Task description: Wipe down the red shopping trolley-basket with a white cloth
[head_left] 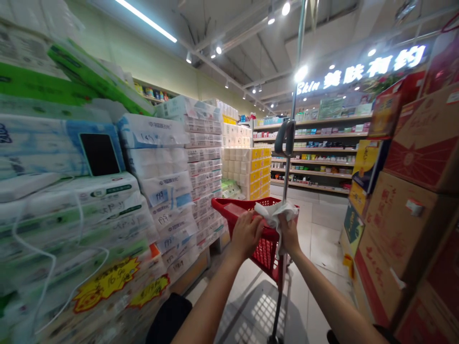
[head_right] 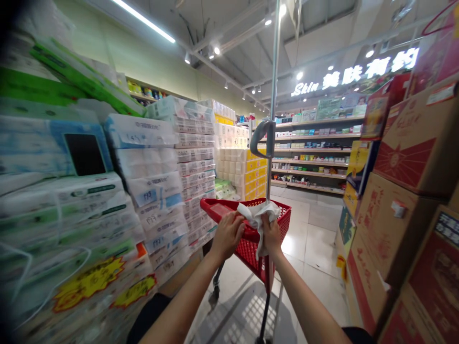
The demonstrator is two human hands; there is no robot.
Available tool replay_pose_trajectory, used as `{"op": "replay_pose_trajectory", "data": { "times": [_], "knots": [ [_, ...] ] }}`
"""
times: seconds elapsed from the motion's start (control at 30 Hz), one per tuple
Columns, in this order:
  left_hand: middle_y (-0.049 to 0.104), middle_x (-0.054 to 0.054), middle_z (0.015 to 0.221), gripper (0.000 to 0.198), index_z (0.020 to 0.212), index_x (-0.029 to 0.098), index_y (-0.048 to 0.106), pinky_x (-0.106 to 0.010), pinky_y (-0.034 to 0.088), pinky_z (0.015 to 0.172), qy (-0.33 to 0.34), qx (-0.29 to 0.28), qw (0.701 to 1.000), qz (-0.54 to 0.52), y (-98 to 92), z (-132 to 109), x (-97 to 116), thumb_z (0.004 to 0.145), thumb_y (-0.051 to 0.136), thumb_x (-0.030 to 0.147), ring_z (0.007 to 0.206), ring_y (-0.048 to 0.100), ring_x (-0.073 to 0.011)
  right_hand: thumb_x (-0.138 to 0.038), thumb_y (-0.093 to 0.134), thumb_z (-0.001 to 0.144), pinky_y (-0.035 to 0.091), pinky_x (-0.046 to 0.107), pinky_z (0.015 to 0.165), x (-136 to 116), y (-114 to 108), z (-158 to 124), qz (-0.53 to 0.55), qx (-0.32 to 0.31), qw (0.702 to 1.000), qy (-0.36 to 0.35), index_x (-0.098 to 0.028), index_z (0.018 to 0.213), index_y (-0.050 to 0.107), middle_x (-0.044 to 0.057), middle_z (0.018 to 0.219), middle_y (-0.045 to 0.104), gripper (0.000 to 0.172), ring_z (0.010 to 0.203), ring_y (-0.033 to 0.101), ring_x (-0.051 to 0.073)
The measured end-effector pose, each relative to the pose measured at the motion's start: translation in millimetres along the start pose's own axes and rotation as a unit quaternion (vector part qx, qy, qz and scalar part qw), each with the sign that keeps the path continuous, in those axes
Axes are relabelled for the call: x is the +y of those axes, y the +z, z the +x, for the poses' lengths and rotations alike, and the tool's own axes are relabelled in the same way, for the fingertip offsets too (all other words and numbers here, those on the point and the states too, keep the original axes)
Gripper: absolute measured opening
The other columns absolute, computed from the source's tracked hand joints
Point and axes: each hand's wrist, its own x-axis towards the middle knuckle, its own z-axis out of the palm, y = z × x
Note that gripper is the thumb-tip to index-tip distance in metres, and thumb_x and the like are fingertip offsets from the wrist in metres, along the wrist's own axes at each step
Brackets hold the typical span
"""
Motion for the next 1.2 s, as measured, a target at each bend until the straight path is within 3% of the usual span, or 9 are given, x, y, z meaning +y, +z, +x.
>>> {"op": "replay_pose_trajectory", "data": {
  "times": [0.1,0.2,0.37,0.53,0.7,0.83,1.0,1.2],
  "knots": [
    [0.063,-0.005,0.099,0.026,0.101,0.023,0.058,-0.035,0.043,0.086,-0.032,-0.015,0.999,0.005,-5.1,2,11,0.098,0.036,0.035,0.091,0.058,-0.0198,-0.059,0.034,0.092,0.046,0.03,0.066,6,17,-19,-0.044,-0.021,0.998,-0.033,-0.018,0.096,0.062,0.006,0.078,0.067,0.05,0.073,0.061,0.021],
    [0.063,-0.003,0.082,0.028,0.085,0.022,0.057,-0.032,0.041,0.076,-0.047,-0.031,0.998,0.014,-16.3,-2,4,0.098,0.037,0.037,0.078,0.058,-0.0188,-0.053,0.033,0.094,0.048,0.033,0.069,21,23,-29,-0.102,-0.031,0.99,-0.088,-0.018,0.1,0.061,0.008,0.087,0.068,0.046,0.077,0.061,0.022],
    [0.065,-0.003,0.082,0.026,0.086,0.021,0.059,-0.03,0.039,0.072,-0.048,-0.03,0.998,-0.02,-34.1,-12,-14,0.094,0.044,0.042,0.078,0.058,-0.0191,-0.049,0.041,0.091,0.046,0.043,0.089,48,8,-30,-0.136,-0.069,0.979,-0.136,-0.018,0.102,0.063,0.012,0.103,0.066,0.04,0.097,0.059,0.027],
    [0.065,-0.003,0.079,0.022,0.081,0.021,0.059,-0.032,0.039,0.073,-0.054,-0.022,0.998,-0.035,-36.1,-12,-24,0.092,0.043,0.031,0.076,0.056,-0.0192,-0.044,0.038,0.093,0.04,0.051,0.099,54,-5,-36,-0.186,-0.075,0.967,-0.159,-0.019,0.115,0.06,0.012,0.115,0.062,0.04,0.112,0.053,0.029],
    [0.065,-0.003,0.083,0.017,0.084,0.021,0.06,-0.033,0.04,0.079,-0.037,-0.038,0.997,-0.059,-33.8,-8,-34,0.087,0.043,0.023,0.078,0.058,-0.0194,-0.04,0.035,0.095,0.029,0.053,0.109,22,14,-55,-0.21,-0.076,0.954,-0.199,-0.023,0.133,0.047,0.01,0.134,0.051,0.043,0.13,0.039,0.028],
    [0.064,-0.003,0.08,0.017,0.081,0.02,0.059,-0.034,0.04,0.081,-0.03,-0.047,0.996,-0.066,-33.1,-6,-39,0.085,0.042,0.021,0.077,0.058,-0.0189,-0.041,0.036,0.095,0.036,0.051,0.102,-9,33,-52,-0.16,-0.08,0.97,-0.164,-0.02,0.118,0.057,0.012,0.116,0.061,0.037,0.115,0.051,0.029],
    [0.064,-0.002,0.078,0.019,0.079,0.02,0.058,-0.032,0.04,0.079,-0.024,-0.049,0.996,-0.07,-30.7,-6,-42,0.086,0.041,0.022,0.076,0.058,-0.0179,-0.047,0.034,0.096,0.046,0.039,0.086,-47,45,-11,-0.079,-0.087,0.985,-0.127,-0.018,0.113,0.056,0.009,0.102,0.064,0.04,0.094,0.059,0.023],
    [0.059,-0.002,0.073,0.014,0.079,0.021,0.053,-0.03,0.039,0.072,-0.03,-0.037,0.997,-0.063,-27.6,-6,-47,0.085,0.042,0.02,0.073,0.055,-0.0179,-0.053,0.04,0.093,0.046,0.033,0.083,-101,50,39,0.011,-0.056,0.991,-0.121,-0.019,0.12,0.053,0.008,0.108,0.064,0.045,0.098,0.059,0.022]
  ]
}}
